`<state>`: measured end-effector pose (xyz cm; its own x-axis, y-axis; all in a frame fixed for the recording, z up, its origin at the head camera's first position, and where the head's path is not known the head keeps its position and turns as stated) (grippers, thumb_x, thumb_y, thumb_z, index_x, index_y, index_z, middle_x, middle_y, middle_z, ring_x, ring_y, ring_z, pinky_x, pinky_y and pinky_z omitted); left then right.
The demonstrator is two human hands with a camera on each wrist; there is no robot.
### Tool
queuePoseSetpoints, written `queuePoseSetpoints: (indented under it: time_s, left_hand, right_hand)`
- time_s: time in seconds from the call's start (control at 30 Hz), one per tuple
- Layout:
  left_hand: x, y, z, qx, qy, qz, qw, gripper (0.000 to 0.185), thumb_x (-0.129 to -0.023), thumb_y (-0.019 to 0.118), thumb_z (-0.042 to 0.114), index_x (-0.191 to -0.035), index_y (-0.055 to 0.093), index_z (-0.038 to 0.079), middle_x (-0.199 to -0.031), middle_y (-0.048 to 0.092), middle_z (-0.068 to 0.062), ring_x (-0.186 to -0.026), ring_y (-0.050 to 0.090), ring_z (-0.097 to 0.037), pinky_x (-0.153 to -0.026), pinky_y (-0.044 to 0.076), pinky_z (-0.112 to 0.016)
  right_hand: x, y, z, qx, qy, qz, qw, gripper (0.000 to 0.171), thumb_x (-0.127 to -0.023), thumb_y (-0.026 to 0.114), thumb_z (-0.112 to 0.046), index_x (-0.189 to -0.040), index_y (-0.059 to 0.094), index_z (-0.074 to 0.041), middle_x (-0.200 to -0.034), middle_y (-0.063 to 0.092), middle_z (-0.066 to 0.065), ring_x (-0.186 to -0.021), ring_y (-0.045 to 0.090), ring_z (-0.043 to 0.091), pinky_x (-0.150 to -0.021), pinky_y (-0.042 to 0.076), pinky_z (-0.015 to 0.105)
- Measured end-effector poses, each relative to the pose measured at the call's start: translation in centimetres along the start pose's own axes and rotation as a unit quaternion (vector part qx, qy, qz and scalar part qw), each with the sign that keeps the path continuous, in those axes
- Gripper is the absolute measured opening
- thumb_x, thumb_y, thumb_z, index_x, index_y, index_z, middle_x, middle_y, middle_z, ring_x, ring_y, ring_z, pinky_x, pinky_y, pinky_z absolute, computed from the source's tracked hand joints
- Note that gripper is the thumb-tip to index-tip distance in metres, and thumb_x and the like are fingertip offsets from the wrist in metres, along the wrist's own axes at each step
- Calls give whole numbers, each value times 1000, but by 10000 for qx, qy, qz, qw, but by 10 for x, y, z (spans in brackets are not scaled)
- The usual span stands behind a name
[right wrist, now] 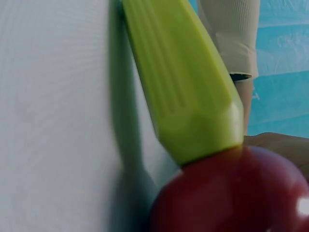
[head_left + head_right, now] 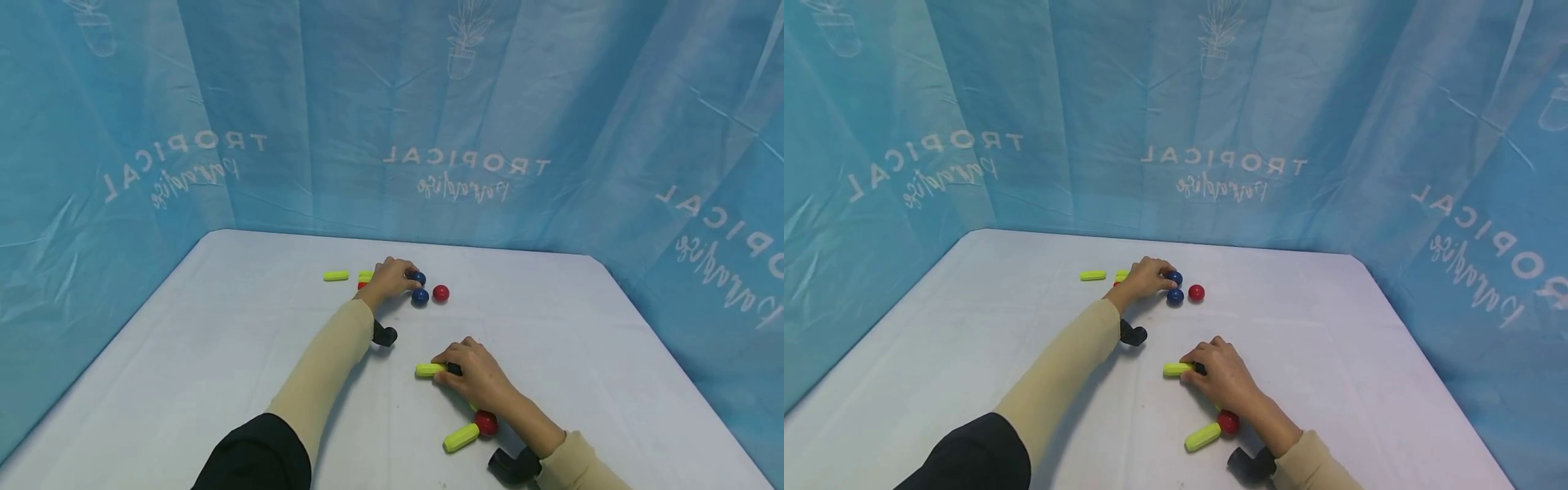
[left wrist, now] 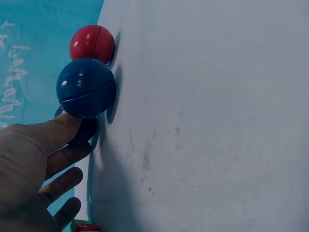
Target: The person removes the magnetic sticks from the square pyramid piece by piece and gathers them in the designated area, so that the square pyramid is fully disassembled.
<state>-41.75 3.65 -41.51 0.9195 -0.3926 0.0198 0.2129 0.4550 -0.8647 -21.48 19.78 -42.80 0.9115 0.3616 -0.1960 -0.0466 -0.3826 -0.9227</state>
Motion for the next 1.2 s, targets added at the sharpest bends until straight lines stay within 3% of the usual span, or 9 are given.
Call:
queuePoseSetpoints:
  time_s: [0.27, 0.53, 0.8, 0.9, 1.0, 1.13, 1.2]
  left_hand:
    - [0, 2, -2, 45, -41, -18, 10000, 45, -87, 67, 32, -128, 58, 17, -117, 62, -3, -113, 44, -20, -104, 30, -42]
    - [2, 2, -2, 98, -103, -1, 9999, 45, -87, 67, 32, -128, 57, 17, -119, 61, -3, -116, 43, -20, -104, 30, -42]
    - [8, -4, -3, -150, 97, 75, 9998, 49, -86, 69, 29, -131, 55, 18, -123, 60, -1, -119, 43, -20, -105, 30, -42]
    - [13, -13, -5, -327, 206, 388, 9985, 50, -85, 69, 26, -133, 54, 19, -125, 57, -2, -120, 42, -21, -105, 31, -44]
    - [25, -25, -7, -258, 215, 965, 9948, 48, -86, 67, 24, -132, 54, 20, -125, 55, -3, -119, 42, -22, -102, 32, -44]
    - [55, -34, -7, 484, 291, 1722, 9834, 36, -88, 62, 21, -124, 60, 17, -117, 58, -4, -112, 45, -22, -96, 35, -42]
    - [76, -32, -4, 981, 429, 1860, 9767, 30, -89, 62, 18, -119, 62, 16, -112, 61, -4, -108, 48, -23, -93, 36, -41]
  right_hand:
    - [0, -4, -2, 70, 40, 49, 10000, 32, -77, 77, -34, -107, 71, -23, -100, 68, -10, -87, 45, 6, -76, 41, 26]
    - [7, -16, 2, 354, 726, -46, 9967, 43, -74, 78, -36, -113, 69, -20, -107, 68, -4, -95, 49, 15, -79, 41, 33]
    - [13, -12, 3, 421, 723, -23, 9965, 41, -75, 78, -34, -112, 69, -18, -108, 70, -1, -92, 51, 16, -82, 41, 37]
    - [14, -11, 3, 355, 706, 79, 9968, 39, -75, 78, -32, -111, 69, -18, -107, 70, -2, -91, 51, 14, -81, 40, 36]
    - [15, -11, 2, 306, 691, 170, 9970, 39, -75, 78, -31, -110, 70, -18, -103, 70, -4, -89, 50, 12, -79, 40, 34]
    - [15, -10, 2, 218, 675, 242, 9972, 37, -75, 78, -31, -109, 70, -18, -96, 69, -6, -86, 48, 10, -76, 38, 31]
    - [14, -10, 2, 192, 655, 262, 9973, 38, -74, 78, -32, -108, 70, -19, -93, 68, -7, -85, 47, 10, -75, 37, 30]
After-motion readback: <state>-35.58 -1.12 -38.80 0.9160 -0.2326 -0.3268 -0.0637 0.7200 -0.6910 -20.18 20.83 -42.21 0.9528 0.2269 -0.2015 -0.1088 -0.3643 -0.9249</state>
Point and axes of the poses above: each hand's wrist, its own x-axis away from the middle knuckle, its own y-axis out of the palm, z = x × y, the point moved 2 cm from there along -x, towards the middle knuckle
